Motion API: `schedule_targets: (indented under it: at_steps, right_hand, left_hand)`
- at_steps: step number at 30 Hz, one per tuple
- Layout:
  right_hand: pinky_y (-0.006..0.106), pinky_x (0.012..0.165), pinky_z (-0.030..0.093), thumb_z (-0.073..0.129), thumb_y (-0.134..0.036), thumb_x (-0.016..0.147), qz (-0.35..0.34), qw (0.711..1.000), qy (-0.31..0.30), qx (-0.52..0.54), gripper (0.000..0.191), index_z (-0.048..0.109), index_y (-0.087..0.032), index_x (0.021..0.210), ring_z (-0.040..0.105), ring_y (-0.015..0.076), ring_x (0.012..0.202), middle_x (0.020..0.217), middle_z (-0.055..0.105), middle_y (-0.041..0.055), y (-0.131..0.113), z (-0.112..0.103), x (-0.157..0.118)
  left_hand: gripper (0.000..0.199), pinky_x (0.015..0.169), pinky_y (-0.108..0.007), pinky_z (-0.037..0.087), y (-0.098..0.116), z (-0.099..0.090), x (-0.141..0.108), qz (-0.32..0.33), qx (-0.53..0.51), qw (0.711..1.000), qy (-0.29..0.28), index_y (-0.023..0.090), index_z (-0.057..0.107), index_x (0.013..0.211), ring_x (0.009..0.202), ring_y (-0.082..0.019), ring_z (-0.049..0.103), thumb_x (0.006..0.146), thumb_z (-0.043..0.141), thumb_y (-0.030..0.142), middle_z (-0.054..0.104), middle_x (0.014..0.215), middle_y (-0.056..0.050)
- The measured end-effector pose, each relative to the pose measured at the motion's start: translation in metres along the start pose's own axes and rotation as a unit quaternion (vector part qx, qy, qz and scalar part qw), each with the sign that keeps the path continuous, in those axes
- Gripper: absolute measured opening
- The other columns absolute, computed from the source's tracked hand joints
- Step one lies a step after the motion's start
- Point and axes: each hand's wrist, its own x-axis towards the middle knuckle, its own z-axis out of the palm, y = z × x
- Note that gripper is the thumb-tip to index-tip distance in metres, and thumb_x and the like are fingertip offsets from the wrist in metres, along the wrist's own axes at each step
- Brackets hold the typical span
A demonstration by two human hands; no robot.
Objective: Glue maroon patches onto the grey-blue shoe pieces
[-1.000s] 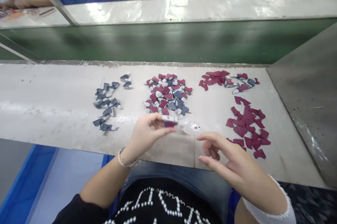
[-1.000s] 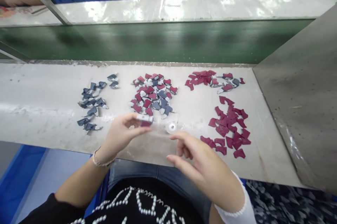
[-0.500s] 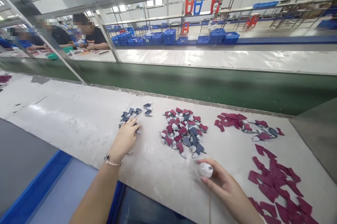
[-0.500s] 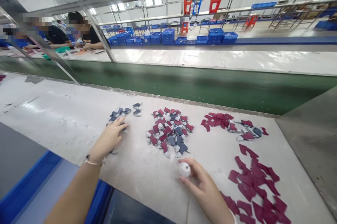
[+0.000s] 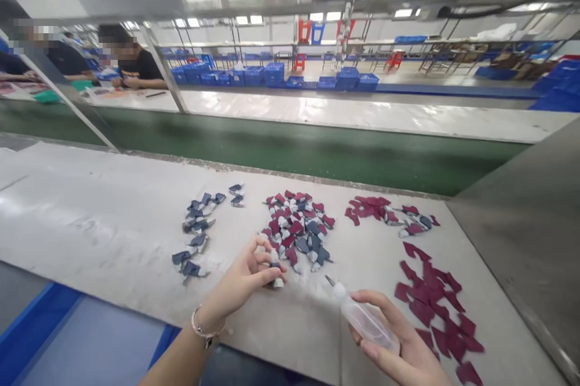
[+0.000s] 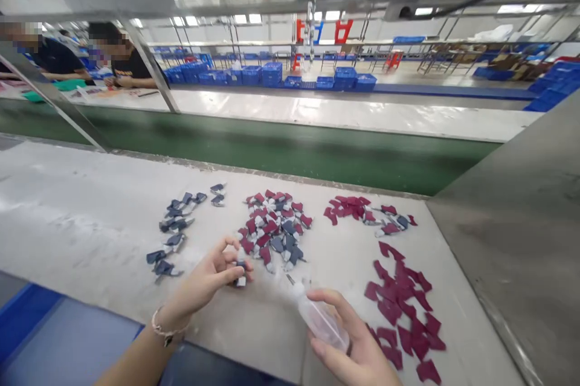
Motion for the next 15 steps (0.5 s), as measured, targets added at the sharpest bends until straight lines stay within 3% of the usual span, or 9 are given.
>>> schedule_targets:
  at_steps: [2,4,6,8,11,15]
  right_hand:
    - [0.033,0.077,0.053,0.088,-0.056,0.063,0.022,0.998,-0.016,0.052,0.071,0.063,-0.029,0.123,0.066,0.0224,0.08,0.086,0.068,0.0026,-0.005,-0.001,-0.011]
    - [0.028,0.066,0.05,0.095,-0.051,0.055,0.035,0.991,-0.035,0.124,0.084,0.061,-0.03,0.129,0.062,0.0171,0.07,0.083,0.068,0.0007,-0.011,-0.001,-0.021]
    - [0.025,0.06,0.046,0.093,-0.046,0.062,0.027,0.986,-0.039,0.159,0.075,0.062,-0.032,0.129,0.057,0.0131,0.063,0.076,0.066,-0.0013,-0.016,0.0,-0.029]
    - [0.023,0.056,0.044,0.088,-0.044,0.071,-0.006,0.99,-0.031,0.14,0.055,0.068,-0.031,0.121,0.056,0.0122,0.061,0.07,0.063,-0.0019,-0.021,-0.001,-0.032]
    - [0.022,0.051,0.043,0.08,-0.048,0.078,-0.058,0.993,-0.04,0.094,0.043,0.071,-0.031,0.116,0.052,0.0116,0.054,0.061,0.057,-0.0034,-0.028,-0.003,-0.031]
    - [0.024,0.051,0.048,0.075,-0.041,0.083,-0.131,0.989,-0.068,-0.005,0.039,0.068,-0.032,0.12,0.059,0.0141,0.055,0.074,0.066,0.0,-0.044,0.003,-0.029]
  left_hand:
    - [0.054,0.063,-0.028,0.058,-0.007,0.025,-0.005,-0.052,-0.148,0.987,-0.035,0.028,0.041,0.128,0.074,-0.016,0.068,0.087,0.074,0.039,0.064,0.088,0.0]
    - [0.055,0.063,-0.025,0.057,-0.013,0.041,-0.008,-0.087,-0.215,0.972,-0.047,0.027,0.049,0.128,0.072,-0.013,0.064,0.082,0.079,0.035,0.06,0.087,0.002]
    - [0.053,0.072,-0.024,0.057,-0.016,0.049,-0.012,-0.1,-0.233,0.966,-0.057,0.023,0.056,0.122,0.081,-0.013,0.066,0.076,0.085,0.026,0.06,0.093,0.0]
    - [0.063,0.082,-0.027,0.057,-0.015,0.051,-0.016,-0.103,-0.237,0.964,-0.068,0.025,0.055,0.124,0.09,-0.015,0.068,0.07,0.088,0.018,0.06,0.102,0.0]
    - [0.071,0.083,-0.032,0.058,-0.007,0.054,-0.025,-0.112,-0.185,0.974,-0.073,0.029,0.048,0.133,0.092,-0.017,0.07,0.073,0.085,0.02,0.061,0.101,0.0]
    - [0.062,0.064,-0.028,0.055,0.008,0.058,-0.035,-0.079,0.008,0.995,-0.058,0.023,0.053,0.123,0.067,-0.016,0.068,0.071,0.087,0.03,0.061,0.071,0.005]
